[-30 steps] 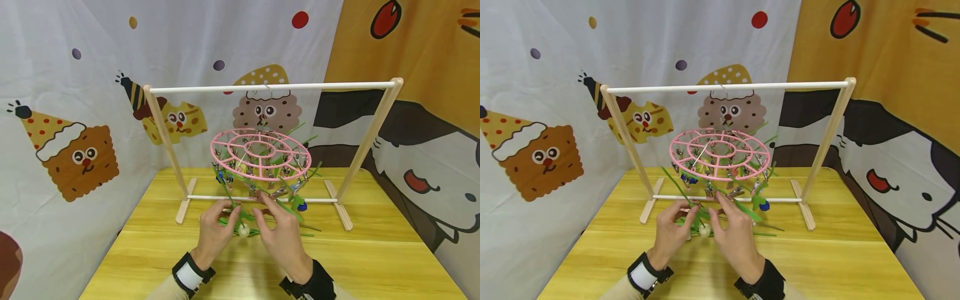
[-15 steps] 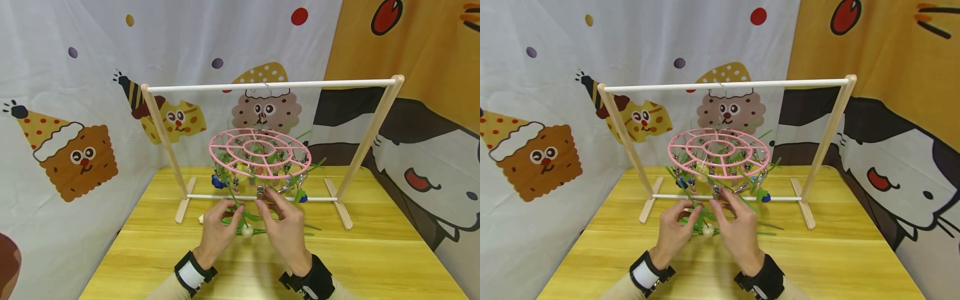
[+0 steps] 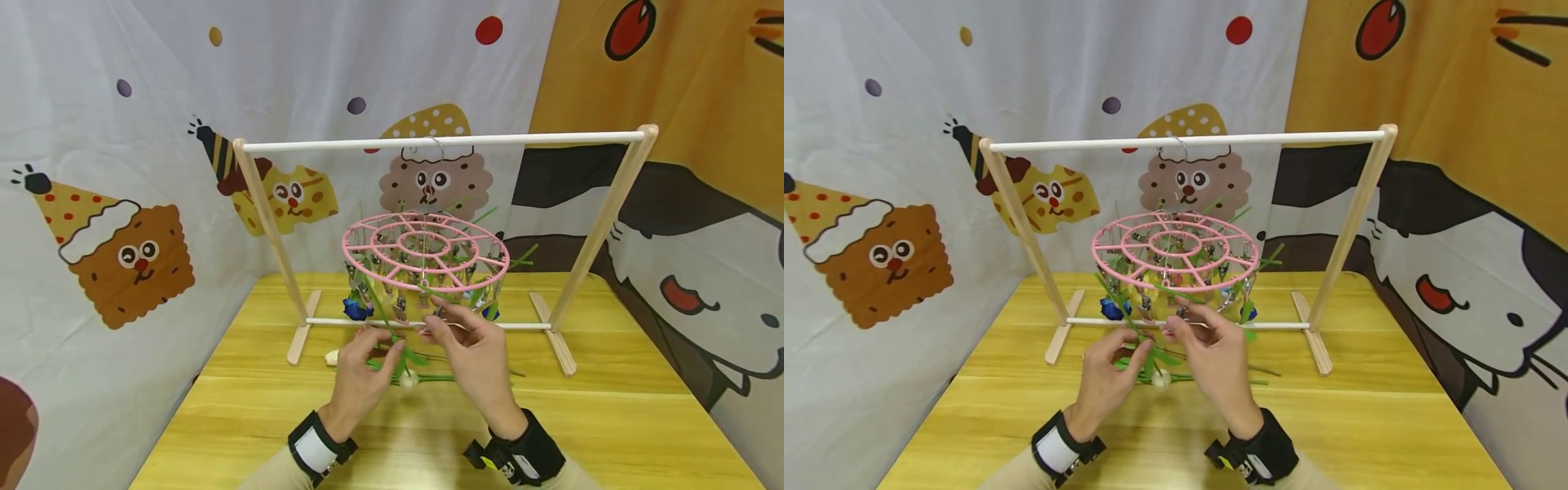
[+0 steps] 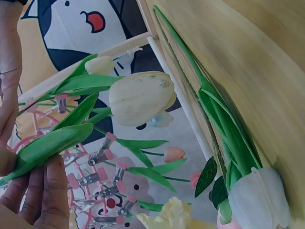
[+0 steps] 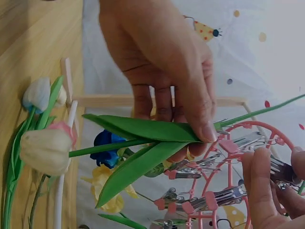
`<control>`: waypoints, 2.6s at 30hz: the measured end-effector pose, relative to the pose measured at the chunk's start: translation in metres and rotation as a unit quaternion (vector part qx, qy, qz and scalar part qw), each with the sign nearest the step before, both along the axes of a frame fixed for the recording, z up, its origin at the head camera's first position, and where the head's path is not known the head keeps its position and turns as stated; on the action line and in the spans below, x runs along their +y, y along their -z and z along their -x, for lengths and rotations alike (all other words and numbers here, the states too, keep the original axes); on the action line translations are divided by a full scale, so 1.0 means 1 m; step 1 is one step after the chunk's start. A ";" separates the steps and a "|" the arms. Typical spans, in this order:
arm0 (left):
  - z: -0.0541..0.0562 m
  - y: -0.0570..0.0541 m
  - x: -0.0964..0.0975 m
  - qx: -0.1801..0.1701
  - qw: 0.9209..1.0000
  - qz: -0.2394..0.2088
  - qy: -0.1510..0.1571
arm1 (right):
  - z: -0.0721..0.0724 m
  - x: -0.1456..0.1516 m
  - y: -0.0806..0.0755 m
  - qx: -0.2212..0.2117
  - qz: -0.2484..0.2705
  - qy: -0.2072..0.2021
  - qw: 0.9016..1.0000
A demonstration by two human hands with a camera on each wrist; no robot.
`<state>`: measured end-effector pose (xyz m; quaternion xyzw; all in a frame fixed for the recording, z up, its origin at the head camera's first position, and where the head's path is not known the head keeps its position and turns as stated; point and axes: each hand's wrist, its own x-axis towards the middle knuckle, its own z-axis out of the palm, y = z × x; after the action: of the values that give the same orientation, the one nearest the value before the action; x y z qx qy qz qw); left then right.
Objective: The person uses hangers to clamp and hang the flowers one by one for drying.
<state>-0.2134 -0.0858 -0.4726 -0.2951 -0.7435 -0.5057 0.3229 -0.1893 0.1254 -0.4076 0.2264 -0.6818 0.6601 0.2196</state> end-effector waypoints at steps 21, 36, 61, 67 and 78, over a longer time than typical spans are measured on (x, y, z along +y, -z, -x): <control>-0.003 -0.010 0.012 -0.038 0.997 -0.016 0.067 | 0.005 0.026 -0.019 -0.116 0.005 -0.052 0.992; -0.001 -0.018 0.023 -0.035 0.996 -0.031 0.073 | 0.013 0.031 -0.020 -0.104 -0.072 0.016 0.992; -0.006 -0.019 0.029 -0.090 0.990 -0.040 0.100 | 0.019 0.030 -0.015 -0.099 -0.100 0.012 0.990; -0.005 -0.016 0.030 -0.081 0.991 -0.040 0.101 | 0.016 0.030 -0.011 -0.075 -0.107 0.009 0.991; -0.004 -0.013 0.030 -0.095 0.989 -0.041 0.108 | 0.015 0.028 -0.004 -0.088 -0.088 0.007 0.992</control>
<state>-0.2093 -0.0561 -0.4599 -0.3108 -0.7130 -0.5936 0.2067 -0.2044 0.1534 -0.4037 0.1812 -0.7556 0.6133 0.1421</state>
